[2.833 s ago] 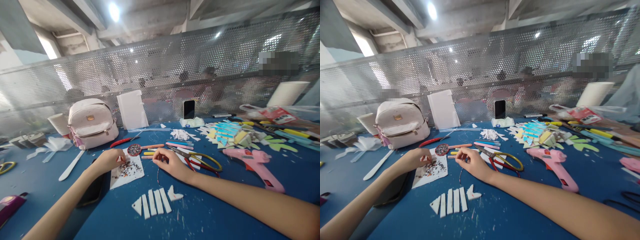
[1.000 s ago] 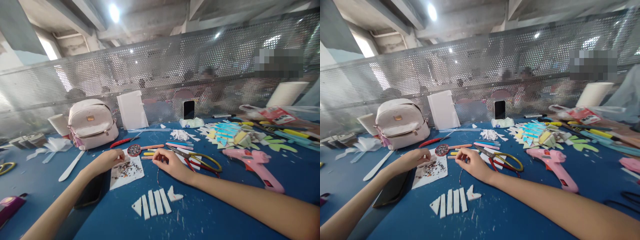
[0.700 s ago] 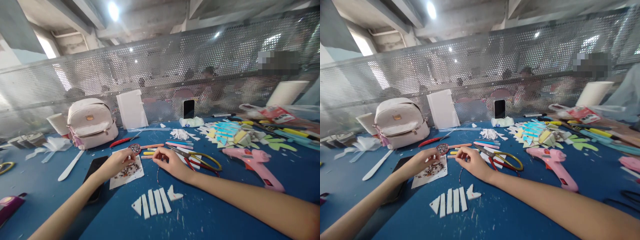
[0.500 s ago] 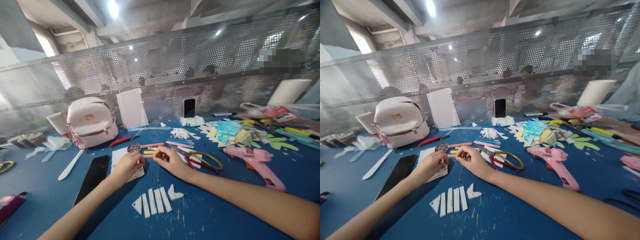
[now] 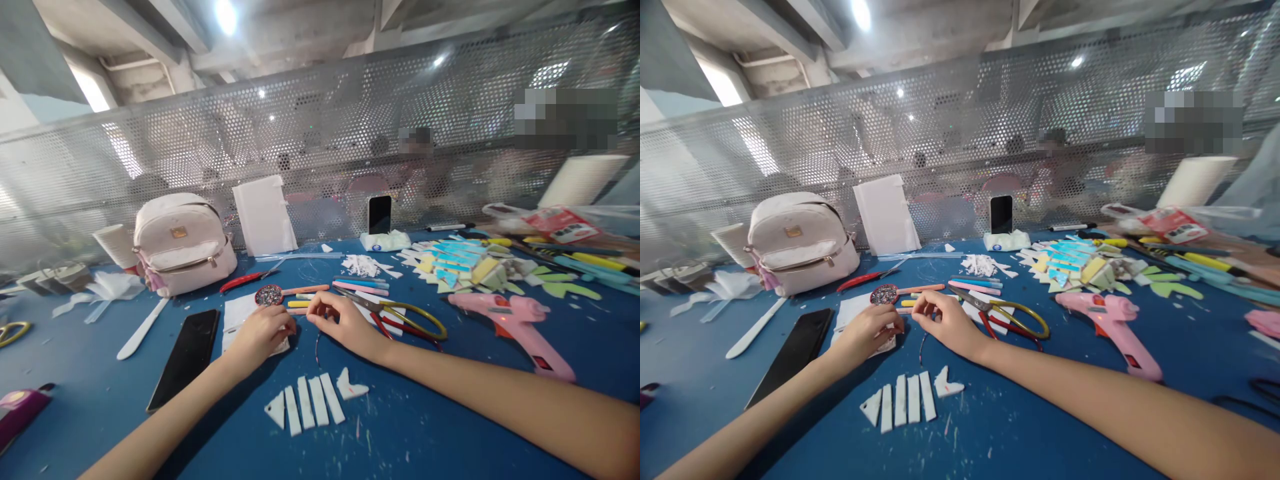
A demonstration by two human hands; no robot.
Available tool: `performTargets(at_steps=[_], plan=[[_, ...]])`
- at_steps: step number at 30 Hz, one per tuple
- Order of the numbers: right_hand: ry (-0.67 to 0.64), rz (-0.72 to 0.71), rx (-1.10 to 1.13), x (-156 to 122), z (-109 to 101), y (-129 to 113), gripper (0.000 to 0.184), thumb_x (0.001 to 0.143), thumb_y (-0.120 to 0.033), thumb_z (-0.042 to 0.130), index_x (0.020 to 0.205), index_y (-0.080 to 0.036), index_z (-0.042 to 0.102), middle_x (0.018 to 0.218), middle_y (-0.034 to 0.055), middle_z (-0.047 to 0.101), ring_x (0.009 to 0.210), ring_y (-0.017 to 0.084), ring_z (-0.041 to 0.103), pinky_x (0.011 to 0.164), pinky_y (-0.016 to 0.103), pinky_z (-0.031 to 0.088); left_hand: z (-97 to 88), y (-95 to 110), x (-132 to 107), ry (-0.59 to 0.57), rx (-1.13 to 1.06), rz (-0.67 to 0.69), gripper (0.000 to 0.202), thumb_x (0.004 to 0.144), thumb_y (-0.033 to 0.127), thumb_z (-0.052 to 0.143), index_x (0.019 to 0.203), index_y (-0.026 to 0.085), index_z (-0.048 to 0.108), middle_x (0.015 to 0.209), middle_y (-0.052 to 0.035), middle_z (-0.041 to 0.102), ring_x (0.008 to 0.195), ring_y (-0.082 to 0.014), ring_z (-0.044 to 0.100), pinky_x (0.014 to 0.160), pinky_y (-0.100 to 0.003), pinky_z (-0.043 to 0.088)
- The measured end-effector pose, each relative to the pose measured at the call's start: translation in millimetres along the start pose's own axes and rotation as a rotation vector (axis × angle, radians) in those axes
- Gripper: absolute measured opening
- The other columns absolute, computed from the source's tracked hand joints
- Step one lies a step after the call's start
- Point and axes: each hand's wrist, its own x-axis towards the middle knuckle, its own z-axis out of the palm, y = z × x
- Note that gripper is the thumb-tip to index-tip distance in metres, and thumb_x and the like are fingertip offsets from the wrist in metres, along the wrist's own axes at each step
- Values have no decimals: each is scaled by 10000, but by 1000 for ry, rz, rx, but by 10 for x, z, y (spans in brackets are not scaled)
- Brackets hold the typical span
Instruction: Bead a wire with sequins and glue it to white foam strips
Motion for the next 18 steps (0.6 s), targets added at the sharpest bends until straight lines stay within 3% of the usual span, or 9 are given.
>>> performTargets(at_steps=[12,18], plan=[[8,1,4,3,0,-23,88,861,-221,571,778,-192,578,746,-1,588,673,144,540,577,243,396,28,12,-13,39,-60,-16,196,821,17,542,823,187,641,853,-34,688,775,-185,633,732,-299,450],[12,-3,7,0,-2,-5,79,860,-205,569,787,-188,595,758,4,602,659,139,530,573,242,387,42,75,-17,121,-139,-70,99,803,104,584,769,191,618,772,-23,659,698,-177,601,662,-283,454]])
